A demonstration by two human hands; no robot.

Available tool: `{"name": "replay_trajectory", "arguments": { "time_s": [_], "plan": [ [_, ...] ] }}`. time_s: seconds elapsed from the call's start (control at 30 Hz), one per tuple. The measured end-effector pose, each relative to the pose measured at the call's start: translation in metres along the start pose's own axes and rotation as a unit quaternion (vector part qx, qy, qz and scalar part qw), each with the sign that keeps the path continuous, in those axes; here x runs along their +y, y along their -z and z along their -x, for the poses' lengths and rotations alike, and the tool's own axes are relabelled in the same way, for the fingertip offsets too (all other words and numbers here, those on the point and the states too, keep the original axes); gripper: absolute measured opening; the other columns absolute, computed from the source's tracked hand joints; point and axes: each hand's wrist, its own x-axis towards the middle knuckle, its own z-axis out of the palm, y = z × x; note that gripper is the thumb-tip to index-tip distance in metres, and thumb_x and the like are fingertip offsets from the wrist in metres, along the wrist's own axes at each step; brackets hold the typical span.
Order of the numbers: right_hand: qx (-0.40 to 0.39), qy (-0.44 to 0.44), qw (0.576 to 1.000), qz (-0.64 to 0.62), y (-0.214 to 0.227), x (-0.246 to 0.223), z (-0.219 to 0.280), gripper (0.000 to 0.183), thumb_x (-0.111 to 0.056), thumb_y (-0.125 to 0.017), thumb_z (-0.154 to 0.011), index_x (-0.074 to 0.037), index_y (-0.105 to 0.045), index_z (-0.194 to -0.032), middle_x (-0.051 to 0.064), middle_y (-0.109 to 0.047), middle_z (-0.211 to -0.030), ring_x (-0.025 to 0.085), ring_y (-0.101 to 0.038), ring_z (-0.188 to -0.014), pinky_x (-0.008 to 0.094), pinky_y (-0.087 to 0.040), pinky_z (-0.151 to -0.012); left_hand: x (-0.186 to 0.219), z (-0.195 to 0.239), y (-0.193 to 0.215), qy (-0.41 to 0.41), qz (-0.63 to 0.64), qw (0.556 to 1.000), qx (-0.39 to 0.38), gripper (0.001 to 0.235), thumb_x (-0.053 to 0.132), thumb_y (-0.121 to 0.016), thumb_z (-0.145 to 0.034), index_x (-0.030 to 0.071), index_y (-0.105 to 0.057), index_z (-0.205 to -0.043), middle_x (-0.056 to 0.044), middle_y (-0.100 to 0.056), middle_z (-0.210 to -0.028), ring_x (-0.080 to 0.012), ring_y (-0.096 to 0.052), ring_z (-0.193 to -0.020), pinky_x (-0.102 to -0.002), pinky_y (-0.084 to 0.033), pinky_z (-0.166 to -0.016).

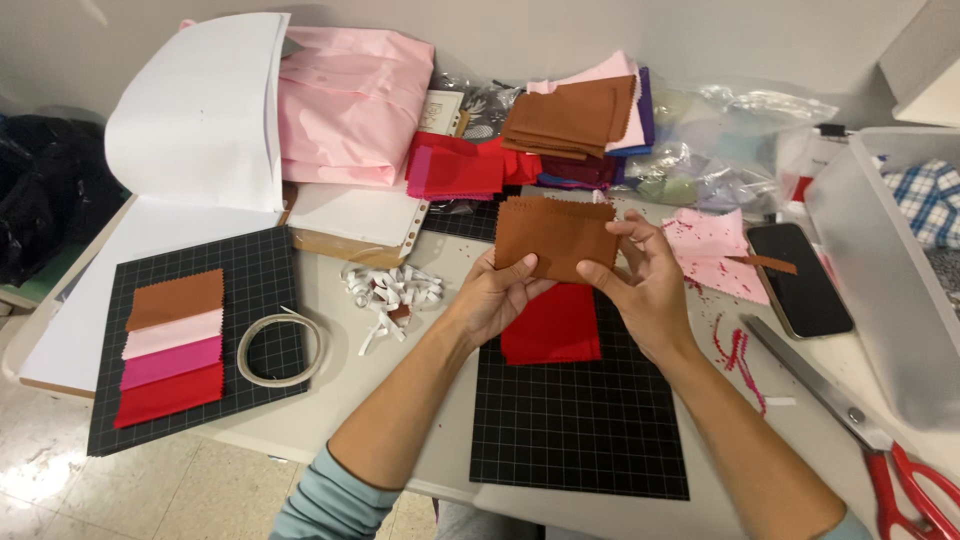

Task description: The person places a red fabric piece on a cutting mat, then layers a brown fabric piece on top. They use red-handled scissors to trim the brown fabric along the edges of the red piece, then fold and trim again to match the shape.

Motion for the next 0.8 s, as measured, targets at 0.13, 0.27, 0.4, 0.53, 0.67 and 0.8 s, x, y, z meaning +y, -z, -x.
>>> {"name": "replay_trajectory", "arguments": {
  "time_s": [0.13, 0.27, 0.4, 0.53, 0.67, 0.8],
  "plan": [
    [0.034, -0.003, 0.999, 0.002, 0.001, 0.001, 0.000, 0.058, -0.006, -0.082, -0.085, -0.004, -0.052, -0.134, 0.016, -0.060, -0.132, 0.025, -0.067, -0.117, 0.037, -0.055, -0.099, -0.007, -0.006, 0.006, 0.001, -0.009, 1.000, 0.002, 0.043, -0.006, -0.067, -0.093, 0.008, -0.066, -0.134, -0.018, -0.071, -0.125, -0.0346, -0.070, -0.113, -0.054, -0.055, -0.103],
    [0.024, 0.005, 1.000, -0.016, 0.009, 0.009, 0.000, 0.057, 0.004, -0.079, -0.084, -0.004, -0.058, -0.136, 0.016, -0.071, -0.114, 0.021, -0.073, -0.101, 0.034, -0.061, -0.088, -0.007, -0.007, 0.008, 0.012, -0.025, 1.000, 0.006, 0.051, -0.011, -0.066, -0.090, 0.006, -0.062, -0.138, -0.020, -0.068, -0.129, -0.0366, -0.068, -0.116, -0.054, -0.057, -0.100],
    [0.039, 0.034, 0.999, 0.017, 0.013, 0.006, 0.000, 0.054, 0.002, -0.084, -0.083, -0.006, -0.064, -0.132, 0.007, -0.072, -0.097, 0.009, -0.066, -0.081, 0.023, -0.057, -0.071, 0.000, -0.002, 0.004, 0.011, -0.060, 0.998, -0.010, 0.049, -0.012, -0.065, -0.089, 0.005, -0.064, -0.135, -0.018, -0.071, -0.123, -0.0347, -0.070, -0.113, -0.053, -0.059, -0.096],
    [0.046, 0.036, 0.998, 0.015, 0.019, 0.014, -0.002, 0.050, -0.001, -0.086, -0.081, -0.005, -0.066, -0.127, 0.006, -0.073, -0.092, 0.006, -0.063, -0.072, 0.020, -0.053, -0.064, 0.004, 0.003, -0.007, 0.014, -0.065, 0.998, -0.021, 0.048, -0.012, -0.065, -0.089, 0.005, -0.065, -0.134, -0.019, -0.071, -0.122, -0.0358, -0.070, -0.112, -0.055, -0.060, -0.095],
    [0.045, 0.041, 0.997, 0.038, 0.027, 0.028, -0.007, 0.030, -0.006, -0.086, -0.085, -0.005, -0.072, -0.111, 0.006, -0.072, -0.082, 0.006, -0.063, -0.067, 0.019, -0.051, -0.059, 0.005, 0.006, -0.011, 0.013, -0.071, 0.997, -0.029, 0.047, -0.013, -0.064, -0.088, 0.004, -0.064, -0.133, -0.018, -0.071, -0.122, -0.0351, -0.069, -0.113, -0.055, -0.060, -0.094],
    [0.049, 0.078, 0.996, 0.016, 0.029, 0.031, -0.006, 0.015, 0.000, -0.082, -0.088, -0.001, -0.074, -0.100, 0.007, -0.073, -0.100, 0.009, -0.070, -0.087, 0.023, -0.057, -0.075, 0.010, 0.007, -0.012, 0.039, -0.075, 0.995, -0.045, 0.049, -0.014, -0.064, -0.088, 0.003, -0.063, -0.134, -0.023, -0.070, -0.124, -0.0399, -0.067, -0.117, -0.061, -0.057, -0.097]
  ]
}}
